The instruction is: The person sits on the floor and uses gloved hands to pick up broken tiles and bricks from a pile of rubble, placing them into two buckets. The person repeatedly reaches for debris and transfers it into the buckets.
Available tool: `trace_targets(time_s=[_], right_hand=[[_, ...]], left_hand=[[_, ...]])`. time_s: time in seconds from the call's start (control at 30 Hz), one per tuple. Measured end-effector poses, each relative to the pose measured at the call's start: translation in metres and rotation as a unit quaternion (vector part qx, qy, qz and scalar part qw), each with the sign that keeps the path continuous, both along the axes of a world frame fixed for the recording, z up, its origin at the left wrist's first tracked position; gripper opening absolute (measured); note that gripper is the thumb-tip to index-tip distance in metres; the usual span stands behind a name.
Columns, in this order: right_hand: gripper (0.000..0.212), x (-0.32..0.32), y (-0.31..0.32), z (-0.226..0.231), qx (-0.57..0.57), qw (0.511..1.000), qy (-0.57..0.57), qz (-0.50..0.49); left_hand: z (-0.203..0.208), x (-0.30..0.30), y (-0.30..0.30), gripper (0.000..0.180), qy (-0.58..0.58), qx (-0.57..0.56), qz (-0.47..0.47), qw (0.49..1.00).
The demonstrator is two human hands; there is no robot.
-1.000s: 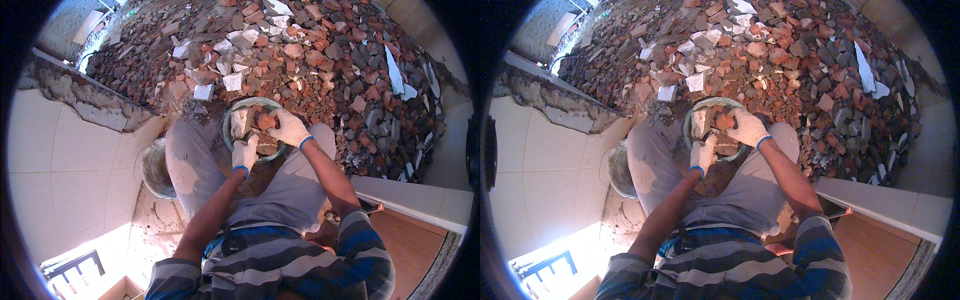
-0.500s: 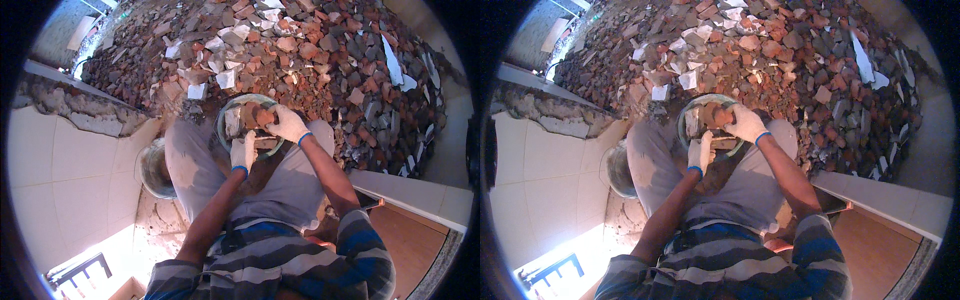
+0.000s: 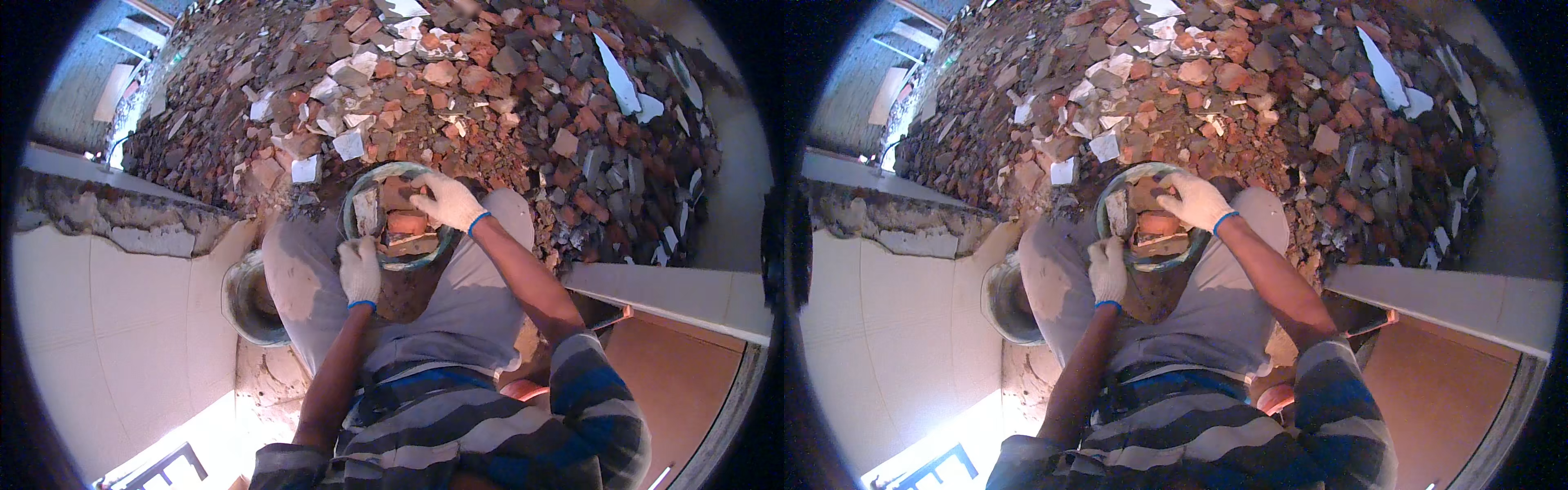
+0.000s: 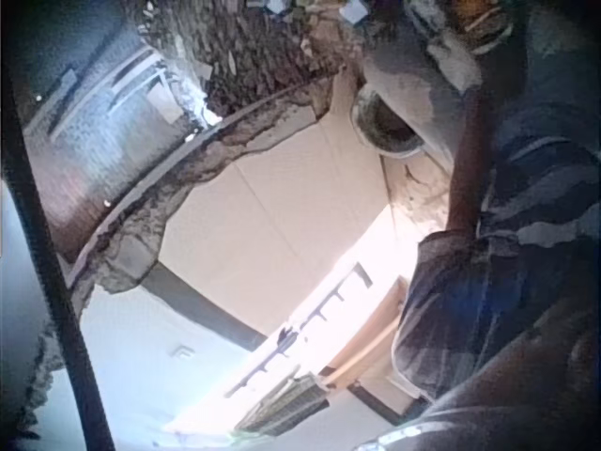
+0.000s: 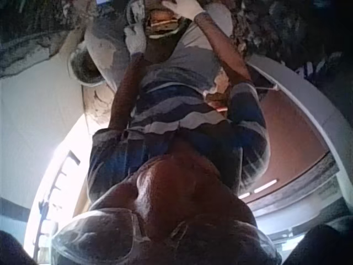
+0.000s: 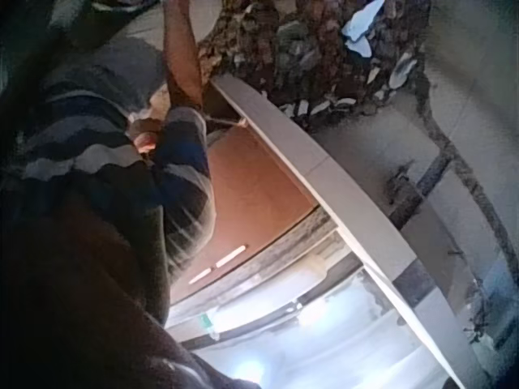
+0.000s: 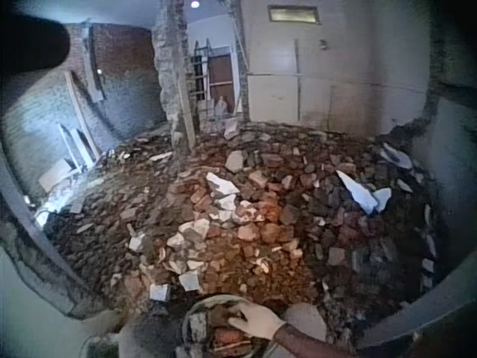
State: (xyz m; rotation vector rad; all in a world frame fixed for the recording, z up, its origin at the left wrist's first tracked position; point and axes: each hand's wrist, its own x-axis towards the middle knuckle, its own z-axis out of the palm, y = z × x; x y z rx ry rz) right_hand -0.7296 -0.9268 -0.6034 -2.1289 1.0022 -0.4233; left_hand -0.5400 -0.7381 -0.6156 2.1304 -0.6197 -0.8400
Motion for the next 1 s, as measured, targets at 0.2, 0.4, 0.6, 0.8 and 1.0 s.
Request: trace_targets(time_s=[0.2, 0.4, 0.6, 0.8, 1.0], right_hand=[[0.047, 0.002, -0.006, -0.029, -0.061, 0.970, 0.208, -0.112], [0.051, 0.008, -0.013, -0.057, -0.052, 0.955, 0.286, -0.063], [0.043, 0.010, -0.013, -0.052, -0.084, 0.957, 0.260, -0.094], [0.048, -0.023, -0.058, -0.015, -0.077, 0.954, 0.092, -0.275], [0.049, -0.146, -0.130, 0.001, -0.182, 0.826, 0.241, -0.475]], left_hand=[[-0.069, 0.030, -0.036, 0.072, 0.095, -0.029, 0.126, 0.987], [-0.111, 0.033, -0.037, 0.053, 0.063, -0.004, 0.121, 0.991], [-0.131, 0.042, -0.037, 0.048, 0.025, -0.063, -0.010, 0.998], [-0.118, 0.048, -0.039, 0.089, 0.175, -0.024, 0.110, 0.978], [-0.112, 0.053, -0.046, 0.103, 0.105, 0.097, 0.089, 0.986]])
